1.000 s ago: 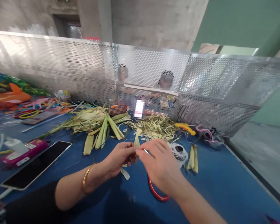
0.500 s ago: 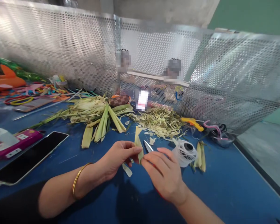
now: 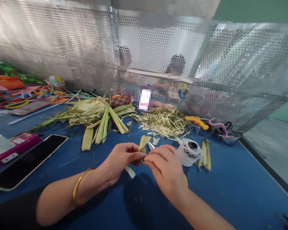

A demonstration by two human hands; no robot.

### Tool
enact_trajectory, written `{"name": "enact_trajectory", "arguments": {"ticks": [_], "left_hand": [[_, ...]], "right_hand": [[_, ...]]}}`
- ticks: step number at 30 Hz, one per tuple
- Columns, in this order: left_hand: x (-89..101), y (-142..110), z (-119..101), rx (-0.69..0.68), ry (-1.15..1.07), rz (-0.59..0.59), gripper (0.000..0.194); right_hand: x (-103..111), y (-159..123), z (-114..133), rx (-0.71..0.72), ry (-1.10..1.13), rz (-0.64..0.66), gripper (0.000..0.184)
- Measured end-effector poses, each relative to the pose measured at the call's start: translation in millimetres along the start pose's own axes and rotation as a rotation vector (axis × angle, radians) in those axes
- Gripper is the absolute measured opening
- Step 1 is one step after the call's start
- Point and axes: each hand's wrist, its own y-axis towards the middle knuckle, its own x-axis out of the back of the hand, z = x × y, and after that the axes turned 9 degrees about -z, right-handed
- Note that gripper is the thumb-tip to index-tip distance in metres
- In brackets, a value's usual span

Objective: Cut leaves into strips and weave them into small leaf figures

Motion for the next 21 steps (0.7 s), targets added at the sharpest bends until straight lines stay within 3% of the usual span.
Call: {"name": "enact_trajectory", "arguments": {"ticks": [7, 13, 21], "left_hand": [[0.1, -1.3, 2.6, 0.049, 0.000, 0.011, 0.017], [1.0, -3.1, 0.6, 0.007, 0.053, 0.034, 0.021], [-0.5, -5.2, 0.6, 0.007, 0.095, 0.041, 0.016]], "right_hand": [[-3.6, -6.0, 1.0, -0.150, -0.009, 0.040, 0.013], [-3.8, -6.9, 1.7, -0.286, 0.003, 0.075, 0.013], [-4.8, -8.2, 3.6, -0.665, 0.129, 0.124, 0.010]]}}
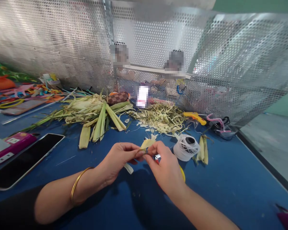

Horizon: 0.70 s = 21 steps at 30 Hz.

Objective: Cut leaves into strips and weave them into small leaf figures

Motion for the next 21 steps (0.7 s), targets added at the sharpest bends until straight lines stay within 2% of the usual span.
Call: {"name": "enact_trajectory", "arguments": {"ticks": [7, 12, 14, 16, 18, 21], "left_hand": [[0.3, 0.8, 0.0, 0.004, -0.023, 0.064, 0.022], [3.0, 4.2, 1.0, 0.053, -0.094, 0.159, 0.030], [3.7, 5.3, 1.7, 0.088, -0.135, 0.193, 0.032], [4.2, 5.7, 1.7, 0.122, -0.170, 0.224, 0.032], [4.4, 5.5, 1.0, 0.134, -0.183, 0.231, 0.032], [4.3, 4.4, -0.8, 0.119, -0.156, 0.185, 0.030]], "right_hand": [[-0.6, 2.5, 0.4, -0.144, 0.272, 0.051, 0.014], [-0.5, 4.4, 7.3, -0.370, 0.623, 0.112, 0.026], [0.0, 5.5, 10.2, -0.419, 0.724, 0.113, 0.030], [0.8, 6.3, 11.9, -0.409, 0.760, 0.106, 0.031], [1.9, 6.2, 11.3, -0.332, 0.684, 0.070, 0.028], [4.1, 4.3, 6.4, -0.060, 0.383, -0.060, 0.017]]}}
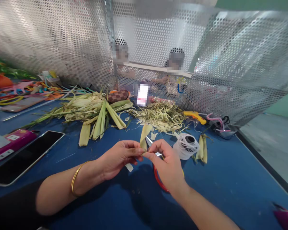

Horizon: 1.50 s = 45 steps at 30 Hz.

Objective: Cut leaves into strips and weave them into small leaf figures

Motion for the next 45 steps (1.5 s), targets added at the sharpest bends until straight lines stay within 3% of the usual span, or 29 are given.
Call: {"name": "enact_trajectory", "arguments": {"ticks": [3, 5, 8, 12, 15, 21, 27, 38, 45], "left_hand": [[-0.4, -0.9, -1.1, -0.022, 0.024, -0.051, 0.025], [-0.5, -1.3, -1.2, -0.027, 0.022, -0.061, 0.024], [-0.6, -2.0, -1.0, -0.015, 0.023, -0.054, 0.024], [-1.8, -3.3, 0.4, -0.018, 0.025, -0.047, 0.029], [-3.3, -4.2, 2.3, -0.078, 0.030, -0.067, 0.029], [-7.0, -4.4, 5.6, -0.202, 0.076, -0.159, 0.025], [-8.1, -4.7, 5.1, -0.283, 0.150, -0.214, 0.011], [-10.8, -9.2, -0.4, -0.274, 0.216, -0.212, 0.006], [-10.1, -7.8, 4.1, -0.284, 0.163, -0.149, 0.013]], "right_hand": [[3.7, -1.9, -4.4, 0.409, -0.253, -0.042, 0.004], [4.6, -2.5, -5.4, 0.611, -0.340, -0.057, 0.008], [4.1, -2.1, -4.4, 0.766, -0.398, -0.081, 0.014], [3.0, -0.7, -2.8, 0.839, -0.421, -0.089, 0.014], [2.4, -1.3, -2.3, 0.779, -0.448, -0.086, 0.012], [-0.1, -3.7, -1.9, 0.477, -0.461, -0.047, 0.015], [-0.2, -5.2, -4.9, 0.346, -0.417, -0.024, 0.013], [-1.0, -7.0, 0.1, 0.002, -0.162, -0.060, 0.015], [0.6, -3.1, 3.1, -0.071, -0.147, -0.048, 0.017]]}}
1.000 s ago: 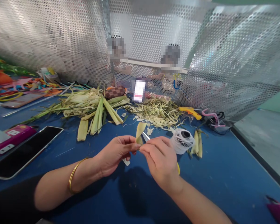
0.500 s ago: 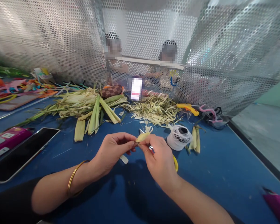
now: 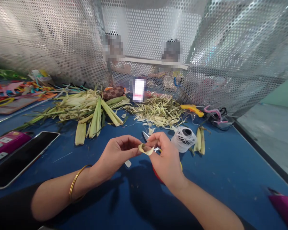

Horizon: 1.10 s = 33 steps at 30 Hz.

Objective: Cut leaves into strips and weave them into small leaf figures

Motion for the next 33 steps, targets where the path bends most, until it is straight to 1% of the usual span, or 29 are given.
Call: {"name": "enact_trajectory", "arguments": {"ticks": [3, 6, 9, 12, 14, 17, 20, 22, 24, 26, 28, 30, 33], "left_hand": [[-0.2, 0.1, -0.6, -0.011, 0.026, -0.027, 0.013], [-0.4, 0.5, -3.0, 0.024, 0.028, -0.041, 0.011], [0.2, 2.0, -3.4, 0.079, -0.026, -0.021, 0.019], [1.7, 3.9, -1.0, 0.131, -0.076, 0.004, 0.028], [2.5, 4.4, 0.6, 0.145, -0.081, 0.012, 0.030], [2.6, 4.4, 1.1, 0.119, -0.027, 0.022, 0.023], [2.5, 4.4, -0.4, 0.064, 0.044, 0.029, 0.015], [3.1, 4.8, -1.5, 0.065, 0.047, 0.027, 0.013], [4.3, 5.0, -2.1, 0.108, 0.001, 0.035, 0.014], [5.7, 5.0, -2.4, 0.164, -0.071, 0.053, 0.019], [6.8, 4.9, -2.6, 0.217, -0.135, 0.076, 0.022], [7.3, 4.8, -2.8, 0.264, -0.178, 0.100, 0.023], [7.4, 4.8, -3.2, 0.313, -0.217, 0.128, 0.020]], "right_hand": [[0.3, 1.0, 2.8, -0.032, 0.023, 0.003, 0.016], [0.7, 2.4, 6.0, -0.092, 0.064, 0.034, 0.020], [0.5, 3.9, 7.3, -0.153, 0.138, 0.077, 0.024], [-0.9, 4.6, 5.4, -0.193, 0.240, 0.139, 0.023], [-2.0, 4.4, 2.8, -0.204, 0.272, 0.165, 0.021], [-3.0, 3.4, -1.4, -0.170, 0.256, 0.148, 0.020], [-2.5, 2.1, -5.0, -0.081, 0.188, 0.144, 0.014], [-1.3, 1.4, -6.5, 0.036, 0.068, 0.123, 0.009], [0.3, 1.0, -7.2, 0.212, -0.061, 0.091, 0.005], [2.0, 1.0, -7.2, 0.408, -0.149, 0.069, 0.010], [3.2, 1.5, -6.7, 0.564, -0.205, 0.049, 0.015], [3.7, 2.5, -6.3, 0.663, -0.239, 0.025, 0.018], [3.7, 4.1, -6.3, 0.725, -0.241, 0.005, 0.020]]}}
